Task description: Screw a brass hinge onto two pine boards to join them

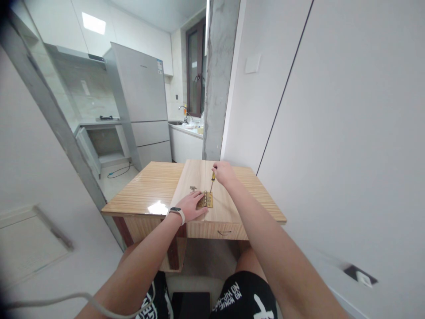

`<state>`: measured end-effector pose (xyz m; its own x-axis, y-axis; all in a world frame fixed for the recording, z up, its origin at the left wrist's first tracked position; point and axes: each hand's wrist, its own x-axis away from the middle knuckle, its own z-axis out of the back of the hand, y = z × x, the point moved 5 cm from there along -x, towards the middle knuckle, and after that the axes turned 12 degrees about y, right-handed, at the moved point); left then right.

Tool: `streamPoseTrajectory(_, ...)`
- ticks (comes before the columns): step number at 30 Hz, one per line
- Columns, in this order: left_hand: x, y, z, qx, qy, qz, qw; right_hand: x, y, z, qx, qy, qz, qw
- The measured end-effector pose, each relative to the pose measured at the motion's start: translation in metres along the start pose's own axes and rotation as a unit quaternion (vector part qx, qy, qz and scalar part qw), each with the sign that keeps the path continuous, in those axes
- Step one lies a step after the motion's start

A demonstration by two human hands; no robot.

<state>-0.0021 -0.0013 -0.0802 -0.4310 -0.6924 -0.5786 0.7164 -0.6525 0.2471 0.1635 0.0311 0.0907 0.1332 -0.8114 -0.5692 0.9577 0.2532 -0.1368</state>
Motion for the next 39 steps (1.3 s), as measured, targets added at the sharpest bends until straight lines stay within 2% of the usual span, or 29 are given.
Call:
streamPoseTrajectory(3,0.0,0.0,0.0,0.003,-0.002,0.005,1.0,0.001,0.001,-0.002,-0.01,0.012,0.003,1.0)
streamPoseTrajectory(8,0.0,0.001,0.0,0.006,0.001,0.002,1.0,0.0,0.005,-0.008,-0.012,-0.012,0.0,1.0)
streamPoseTrajectory(12,0.0,0.0,-0.001,0.003,0.004,0.001,1.0,0.0,0.005,-0.006,-0.018,-0.007,0.008,1.0)
streamPoseTrajectory(22,0.0,0.001,0.0,0.006,0.003,0.002,1.0,-0.003,0.005,-0.007,0.019,-0.024,-0.014,0.999)
streamPoseTrajectory(27,0.001,-0.001,-0.001,0.008,-0.002,0.007,1.0,-0.001,0.004,-0.005,0.02,-0.013,-0.013,1.0)
streamPoseTrajectory(32,0.001,-0.001,-0.001,0.006,0.001,0.003,1.0,0.002,0.007,-0.012,-0.003,0.015,-0.004,1.0)
streamPoseTrajectory(39,0.001,-0.001,-0.001,0.002,-0.001,0.001,1.0,0.002,0.009,-0.015,-0.007,0.015,0.008,1.0)
